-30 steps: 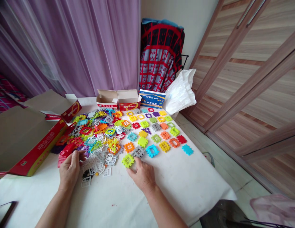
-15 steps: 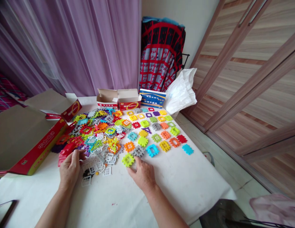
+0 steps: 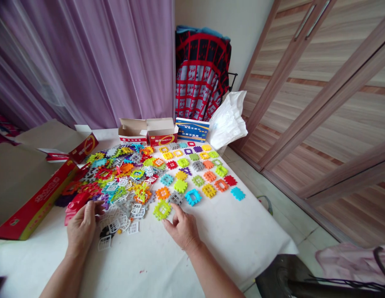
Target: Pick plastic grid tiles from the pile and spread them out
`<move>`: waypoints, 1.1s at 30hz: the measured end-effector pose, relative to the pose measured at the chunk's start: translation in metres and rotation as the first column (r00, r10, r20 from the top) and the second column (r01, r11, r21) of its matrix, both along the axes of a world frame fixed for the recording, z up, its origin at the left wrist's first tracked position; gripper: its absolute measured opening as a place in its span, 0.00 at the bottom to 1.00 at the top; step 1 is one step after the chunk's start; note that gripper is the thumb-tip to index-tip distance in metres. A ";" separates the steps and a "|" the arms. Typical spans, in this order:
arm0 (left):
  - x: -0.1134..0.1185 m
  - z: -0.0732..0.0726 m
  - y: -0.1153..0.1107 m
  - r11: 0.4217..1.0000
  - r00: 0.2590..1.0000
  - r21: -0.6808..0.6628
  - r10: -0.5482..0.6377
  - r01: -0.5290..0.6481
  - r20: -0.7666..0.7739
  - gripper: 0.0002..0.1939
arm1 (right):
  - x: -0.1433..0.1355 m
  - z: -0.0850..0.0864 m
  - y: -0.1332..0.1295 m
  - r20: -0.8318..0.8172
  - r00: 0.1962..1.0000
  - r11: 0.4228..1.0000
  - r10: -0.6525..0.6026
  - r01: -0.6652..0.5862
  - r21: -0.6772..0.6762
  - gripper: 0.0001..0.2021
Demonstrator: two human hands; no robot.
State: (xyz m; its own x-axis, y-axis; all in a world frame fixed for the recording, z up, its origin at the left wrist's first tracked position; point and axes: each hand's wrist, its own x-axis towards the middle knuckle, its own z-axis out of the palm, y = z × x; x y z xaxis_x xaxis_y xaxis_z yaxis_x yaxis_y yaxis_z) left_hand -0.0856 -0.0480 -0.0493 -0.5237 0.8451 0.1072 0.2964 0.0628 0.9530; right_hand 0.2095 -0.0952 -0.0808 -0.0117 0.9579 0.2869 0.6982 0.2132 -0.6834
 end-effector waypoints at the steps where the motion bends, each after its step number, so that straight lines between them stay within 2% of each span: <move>1: 0.000 0.000 0.000 1.000 1.000 0.000 0.000 0.000 -0.001 0.29 | 0.000 0.001 0.000 -0.001 1.000 1.000 0.002 -0.002 -0.005 0.25; 16: -0.001 -0.001 0.000 1.000 1.000 -0.001 0.001 -0.001 0.002 0.29 | -0.002 0.004 0.001 -0.003 1.000 0.998 -0.019 0.019 -0.057 0.24; 25: 0.000 0.002 0.000 1.000 1.000 0.001 -0.001 0.001 -0.001 0.29 | -0.002 0.000 0.001 -0.027 1.000 1.000 -0.009 0.008 -0.026 0.22; 28: 0.000 0.002 0.000 1.000 1.000 -0.003 -0.002 0.002 -0.002 0.29 | 0.000 -0.003 0.001 -0.125 0.992 1.000 -0.003 0.004 0.010 0.23; 30: 0.000 0.001 0.000 1.000 1.000 0.001 -0.003 0.003 -0.006 0.29 | 0.004 -0.003 0.003 -0.274 0.961 0.998 -0.044 0.055 0.033 0.24; 31: 0.000 0.000 0.000 1.000 1.000 0.006 -0.003 0.003 -0.011 0.29 | 0.007 -0.002 0.005 -0.371 0.924 0.993 -0.090 0.109 0.032 0.24; 33: 0.001 -0.001 0.000 1.000 1.000 0.016 -0.002 0.002 -0.022 0.28 | 0.016 0.000 0.008 -0.561 0.801 0.970 -0.208 0.242 -0.016 0.25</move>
